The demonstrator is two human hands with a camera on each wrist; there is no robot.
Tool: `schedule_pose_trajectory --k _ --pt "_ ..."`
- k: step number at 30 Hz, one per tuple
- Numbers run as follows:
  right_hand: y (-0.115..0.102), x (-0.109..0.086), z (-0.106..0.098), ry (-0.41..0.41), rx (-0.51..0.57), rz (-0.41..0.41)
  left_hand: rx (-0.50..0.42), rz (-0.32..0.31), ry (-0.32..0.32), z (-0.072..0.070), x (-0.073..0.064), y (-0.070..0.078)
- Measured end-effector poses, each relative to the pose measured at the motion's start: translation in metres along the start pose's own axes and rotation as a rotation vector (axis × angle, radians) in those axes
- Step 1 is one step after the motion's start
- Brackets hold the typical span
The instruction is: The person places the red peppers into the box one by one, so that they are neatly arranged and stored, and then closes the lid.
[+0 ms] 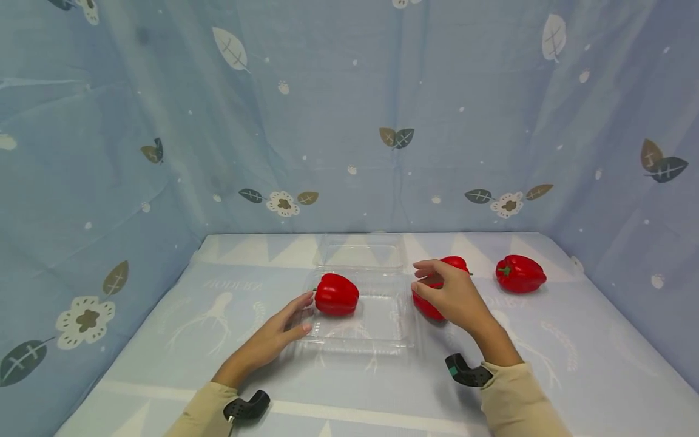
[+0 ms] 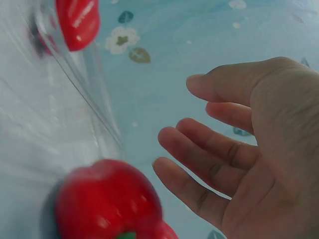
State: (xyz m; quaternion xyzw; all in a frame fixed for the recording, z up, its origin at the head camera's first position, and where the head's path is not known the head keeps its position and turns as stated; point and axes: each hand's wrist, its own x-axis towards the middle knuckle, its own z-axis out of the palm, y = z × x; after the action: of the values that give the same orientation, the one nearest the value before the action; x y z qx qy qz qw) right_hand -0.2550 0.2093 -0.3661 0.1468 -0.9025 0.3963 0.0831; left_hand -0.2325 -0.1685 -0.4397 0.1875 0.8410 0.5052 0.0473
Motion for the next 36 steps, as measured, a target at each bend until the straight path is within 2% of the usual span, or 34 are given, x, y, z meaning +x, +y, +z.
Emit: schedule_pose_trajectory --k 6,10,17,22,27,36 --pt "0.006 -0.004 -0.016 0.041 -0.002 0.053 0.007 -0.003 0.000 0.000 -0.001 0.001" --pt "0.012 -0.005 -0.023 0.073 -0.038 0.059 0.005 -0.001 0.006 -0.001 -0.001 0.001" --pt "0.034 -0.010 -0.032 0.086 -0.075 0.105 0.000 -0.003 0.000 0.000 0.000 0.001" --pt "0.047 -0.013 -0.029 0.055 -0.092 0.131 0.004 0.008 -0.003 0.000 0.000 0.000" --pt "0.055 -0.014 -0.022 0.023 -0.108 0.153 0.009 -0.007 -0.002 0.001 0.000 0.001" --pt "0.062 -0.015 -0.010 -0.012 -0.068 0.152 0.023 -0.008 0.003 0.001 -0.001 0.002"
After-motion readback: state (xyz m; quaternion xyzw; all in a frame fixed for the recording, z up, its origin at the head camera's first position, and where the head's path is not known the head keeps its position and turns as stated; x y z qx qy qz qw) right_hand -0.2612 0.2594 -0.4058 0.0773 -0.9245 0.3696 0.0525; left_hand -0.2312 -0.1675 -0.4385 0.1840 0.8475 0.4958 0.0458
